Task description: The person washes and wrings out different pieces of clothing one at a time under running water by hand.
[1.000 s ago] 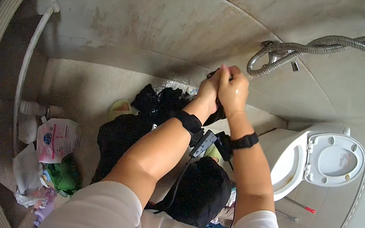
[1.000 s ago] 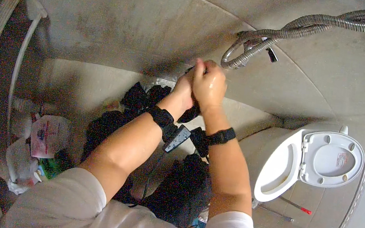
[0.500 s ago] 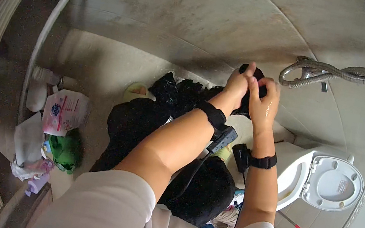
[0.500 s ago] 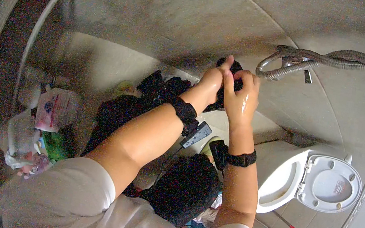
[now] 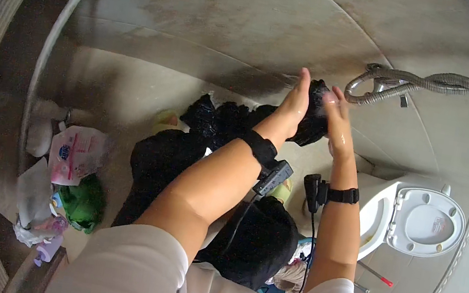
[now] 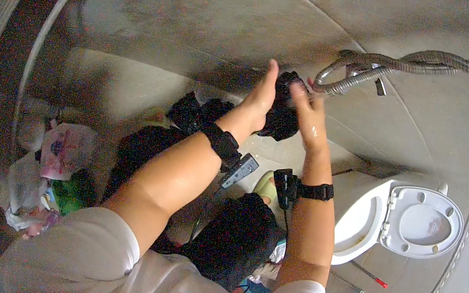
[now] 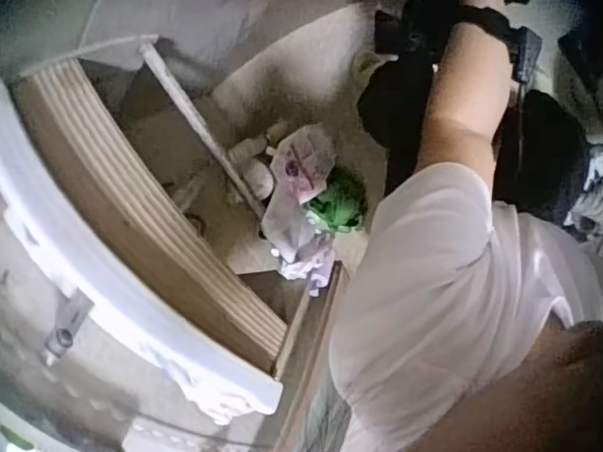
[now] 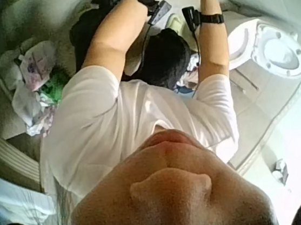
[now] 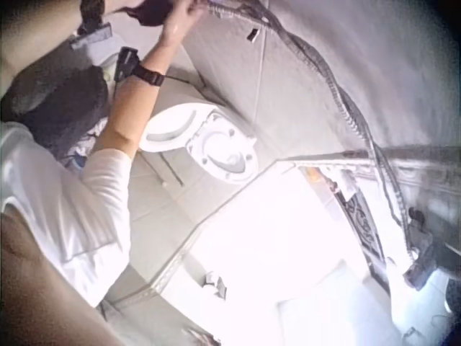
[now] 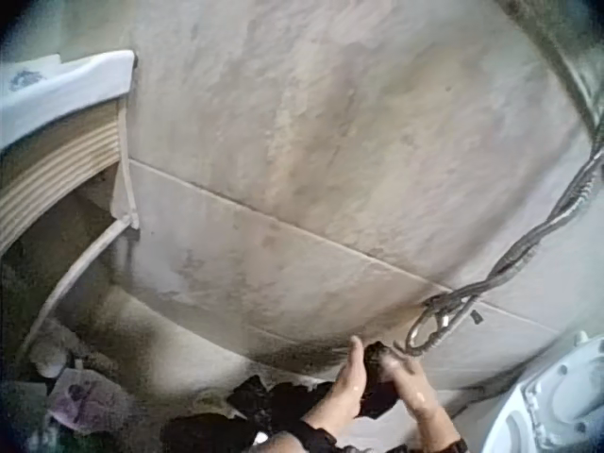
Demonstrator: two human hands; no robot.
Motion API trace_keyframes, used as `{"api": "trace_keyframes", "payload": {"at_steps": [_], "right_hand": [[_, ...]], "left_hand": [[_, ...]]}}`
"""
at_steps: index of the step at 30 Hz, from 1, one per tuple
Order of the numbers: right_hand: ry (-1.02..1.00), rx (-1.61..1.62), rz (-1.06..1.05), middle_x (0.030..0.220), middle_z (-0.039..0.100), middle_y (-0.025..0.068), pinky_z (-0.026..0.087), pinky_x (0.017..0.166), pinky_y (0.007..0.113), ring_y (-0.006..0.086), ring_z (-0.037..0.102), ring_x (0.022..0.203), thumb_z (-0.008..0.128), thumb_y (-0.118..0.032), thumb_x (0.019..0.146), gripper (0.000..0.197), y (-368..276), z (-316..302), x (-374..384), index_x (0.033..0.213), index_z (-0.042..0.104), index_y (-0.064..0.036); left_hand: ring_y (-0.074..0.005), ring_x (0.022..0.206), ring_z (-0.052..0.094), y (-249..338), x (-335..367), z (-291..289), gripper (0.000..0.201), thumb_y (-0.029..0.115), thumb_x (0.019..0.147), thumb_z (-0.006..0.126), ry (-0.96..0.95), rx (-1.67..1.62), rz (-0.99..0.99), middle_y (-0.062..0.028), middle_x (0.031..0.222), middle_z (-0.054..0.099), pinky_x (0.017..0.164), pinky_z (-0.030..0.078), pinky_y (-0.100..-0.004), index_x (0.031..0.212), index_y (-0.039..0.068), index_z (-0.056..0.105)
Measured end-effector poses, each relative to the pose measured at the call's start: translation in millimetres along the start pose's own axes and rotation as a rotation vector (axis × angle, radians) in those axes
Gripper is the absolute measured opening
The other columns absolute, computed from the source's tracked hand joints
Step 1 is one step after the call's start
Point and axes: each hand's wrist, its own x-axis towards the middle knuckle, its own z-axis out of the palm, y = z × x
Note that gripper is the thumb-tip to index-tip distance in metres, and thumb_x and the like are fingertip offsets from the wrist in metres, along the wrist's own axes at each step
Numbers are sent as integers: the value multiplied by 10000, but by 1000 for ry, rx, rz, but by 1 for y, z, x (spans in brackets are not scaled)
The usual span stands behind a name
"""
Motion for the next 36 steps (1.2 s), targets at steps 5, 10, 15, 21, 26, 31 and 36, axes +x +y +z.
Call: {"api": "trace_keyframes", "payload": {"at_steps": [5,10,15,21,26,31,36], "right_hand": [[-28,-148,46,1023,575,78,431,835,275,162,551,938,708,-212,793,583,1,-20,2,1261,424,-10],[163,309,130,931,604,87,502,695,305,175,602,798,721,-58,724,417,-2,-22,-4,1073,496,-26],[213,651,137,915,606,115,530,673,345,240,616,781,594,-69,802,272,-5,-48,-13,1055,502,-29],[96,952,147,1004,643,153,507,847,451,304,626,917,596,-178,818,284,-28,-86,-17,1043,589,-4],[133,978,47,1065,620,150,474,896,442,293,599,984,583,-200,828,337,-20,-79,-24,1091,558,8],[85,889,10,1157,563,139,443,937,413,282,570,1032,540,-148,845,374,-12,-55,-39,1194,469,-34],[247,-129,-315,1297,452,172,398,942,331,211,493,1083,579,-25,769,454,-23,-35,-47,1179,391,-71]], "left_hand": [[-273,1292,337,0,-18,18,764,634,908,234,-54,-95,-93,-176,1395,376,1065,242,-395,1347,29,393],[-300,1211,451,-12,-2,-7,750,649,877,321,6,-26,97,-192,1299,491,1008,319,-400,1300,45,458],[-347,1145,509,-43,4,-10,555,539,888,379,98,945,375,-157,1155,598,973,310,-513,1152,103,598],[-353,1146,507,-44,17,-40,606,549,867,398,129,676,-189,-210,1233,531,993,337,-392,1197,70,569],[-344,1109,524,-23,-11,-12,677,635,804,490,275,275,-633,-135,1201,569,975,326,-530,1223,107,550],[-343,1197,454,-24,-7,-5,685,625,697,640,45,-396,-502,-143,1236,540,983,299,-597,1180,145,560],[-262,896,635,-29,13,-17,234,271,867,530,-4,-654,-174,-89,949,665,835,493,-459,934,80,647]]}}
